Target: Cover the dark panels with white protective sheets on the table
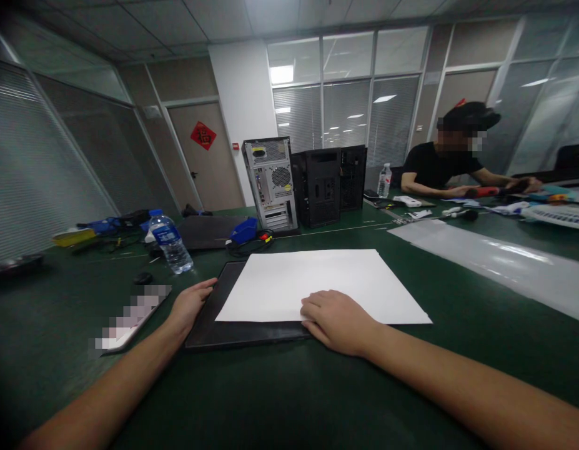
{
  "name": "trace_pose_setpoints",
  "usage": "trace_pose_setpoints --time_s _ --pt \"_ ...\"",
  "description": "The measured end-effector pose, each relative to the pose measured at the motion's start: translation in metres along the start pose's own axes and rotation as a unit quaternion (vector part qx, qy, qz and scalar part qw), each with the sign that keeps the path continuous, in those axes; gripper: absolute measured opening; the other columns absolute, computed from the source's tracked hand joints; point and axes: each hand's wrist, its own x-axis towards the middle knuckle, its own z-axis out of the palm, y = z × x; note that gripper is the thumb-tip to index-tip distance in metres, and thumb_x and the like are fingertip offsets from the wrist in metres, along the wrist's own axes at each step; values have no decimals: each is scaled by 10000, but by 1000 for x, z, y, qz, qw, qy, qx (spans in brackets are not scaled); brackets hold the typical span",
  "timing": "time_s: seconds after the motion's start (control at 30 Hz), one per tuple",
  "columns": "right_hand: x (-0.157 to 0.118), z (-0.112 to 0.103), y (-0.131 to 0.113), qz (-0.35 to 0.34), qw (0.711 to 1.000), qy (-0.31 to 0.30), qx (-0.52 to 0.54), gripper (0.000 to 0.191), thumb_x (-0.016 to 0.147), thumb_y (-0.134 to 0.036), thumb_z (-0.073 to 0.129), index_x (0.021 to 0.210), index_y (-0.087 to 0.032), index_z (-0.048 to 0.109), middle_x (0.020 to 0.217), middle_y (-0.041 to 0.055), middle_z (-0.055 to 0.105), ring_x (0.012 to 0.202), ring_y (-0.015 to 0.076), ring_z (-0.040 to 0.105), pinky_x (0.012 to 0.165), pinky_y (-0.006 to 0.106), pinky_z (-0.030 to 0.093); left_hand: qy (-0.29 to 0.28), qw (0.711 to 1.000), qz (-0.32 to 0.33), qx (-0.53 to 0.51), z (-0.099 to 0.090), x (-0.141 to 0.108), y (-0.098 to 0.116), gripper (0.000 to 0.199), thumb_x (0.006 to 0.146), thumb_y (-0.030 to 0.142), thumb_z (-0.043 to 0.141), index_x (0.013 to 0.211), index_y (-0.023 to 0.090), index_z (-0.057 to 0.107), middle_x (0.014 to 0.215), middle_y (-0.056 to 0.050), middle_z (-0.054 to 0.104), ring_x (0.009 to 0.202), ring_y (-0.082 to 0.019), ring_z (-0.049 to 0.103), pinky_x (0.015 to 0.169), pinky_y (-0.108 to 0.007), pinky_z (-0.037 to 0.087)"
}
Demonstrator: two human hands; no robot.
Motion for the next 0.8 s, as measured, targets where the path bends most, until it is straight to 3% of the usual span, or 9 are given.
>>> trace_pose_setpoints --time_s 0.2,0.33,0.43,0.53,0.6,0.67,0.8 --pt "-1 3 -4 -47 996 -20 70 411 994 -416 427 1306 -225 616 1410 66 559 1311 257 486 1109 466 373 -6 999 26 24 4 -2 -4 494 795 14 594 1269 145 647 726 -62 753 501 -162 668 523 -257 531" --pt "-3 -2 -11 -43 993 -46 99 474 991 -430 431 1408 -235 545 1479 74 490 1377 266 420 1143 483 344 -8 998 42 48 5 -2 -3 578 714 -99 579 1239 128 658 882 -79 773 511 -123 663 530 -217 525" --pt "-5 -5 -15 -52 989 -61 123 545 979 -448 460 1493 -266 444 1542 74 404 1428 274 348 1163 498 316 -16 998 49 48 6 0 -4 583 717 -116 541 1243 110 652 1000 -119 765 593 -127 698 540 -197 517" --pt "-5 -6 -9 -63 985 -60 149 569 968 -481 486 1503 -296 426 1542 52 407 1418 254 366 1164 468 326 -22 998 46 41 5 3 -6 566 731 -110 511 1237 100 651 1058 -142 754 659 -140 719 582 -205 533" --pt "-3 -5 8 -47 988 -44 138 555 969 -490 482 1490 -304 442 1526 38 432 1399 239 395 1155 452 342 -20 998 46 44 5 3 -6 553 730 -106 512 1222 100 661 1043 -138 758 660 -139 718 590 -204 534" --pt "-3 -3 41 4 996 -9 90 528 978 -491 455 1467 -293 474 1510 38 455 1386 237 409 1153 459 339 -14 997 48 54 4 3 -7 547 720 -100 525 1205 104 676 999 -122 767 618 -131 702 575 -200 525" --pt "-27 -4 143 168 983 51 -58 532 960 -471 454 1414 -203 530 1465 95 497 1378 257 405 1167 453 293 -24 996 43 72 2 4 -8 547 728 -62 540 1229 116 669 845 -75 766 498 -114 636 522 -206 497"
